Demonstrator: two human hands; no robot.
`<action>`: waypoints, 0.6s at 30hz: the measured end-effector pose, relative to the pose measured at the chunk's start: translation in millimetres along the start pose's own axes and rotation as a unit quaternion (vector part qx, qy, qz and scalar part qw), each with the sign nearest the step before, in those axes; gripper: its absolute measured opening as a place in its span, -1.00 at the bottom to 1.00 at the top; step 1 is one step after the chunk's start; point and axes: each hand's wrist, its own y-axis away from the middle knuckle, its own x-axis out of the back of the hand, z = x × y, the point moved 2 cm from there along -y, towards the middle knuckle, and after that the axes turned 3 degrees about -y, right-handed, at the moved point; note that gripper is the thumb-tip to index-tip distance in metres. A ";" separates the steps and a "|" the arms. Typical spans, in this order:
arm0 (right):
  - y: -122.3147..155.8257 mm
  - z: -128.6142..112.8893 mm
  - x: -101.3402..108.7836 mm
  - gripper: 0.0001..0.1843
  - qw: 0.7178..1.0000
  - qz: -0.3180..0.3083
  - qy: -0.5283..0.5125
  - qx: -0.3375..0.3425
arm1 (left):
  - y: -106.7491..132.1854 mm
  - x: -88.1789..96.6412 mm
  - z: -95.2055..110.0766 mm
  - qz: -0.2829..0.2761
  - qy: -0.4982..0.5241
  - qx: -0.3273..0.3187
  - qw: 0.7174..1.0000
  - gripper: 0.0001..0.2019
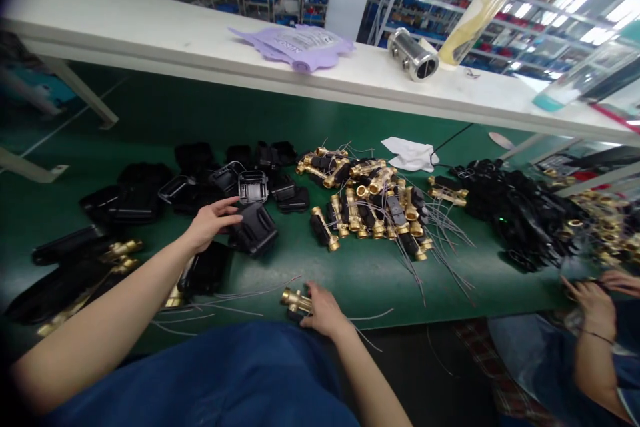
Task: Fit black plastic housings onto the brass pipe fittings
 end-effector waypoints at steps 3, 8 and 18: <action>-10.1 -3.7 -2.2 -0.42 0.994 -0.073 0.073 -0.026 | 18.0 -3.7 6.1 -0.086 0.080 0.061 0.991 -0.23; -12.0 5.2 -4.1 -0.66 0.996 -0.022 -0.054 -0.067 | 32.5 -13.2 -19.4 -0.065 0.109 0.163 0.979 -0.28; -18.6 -54.0 13.4 -0.61 0.840 0.205 -0.491 -0.103 | 66.3 -71.5 -66.5 -0.059 -0.081 0.197 0.975 -0.70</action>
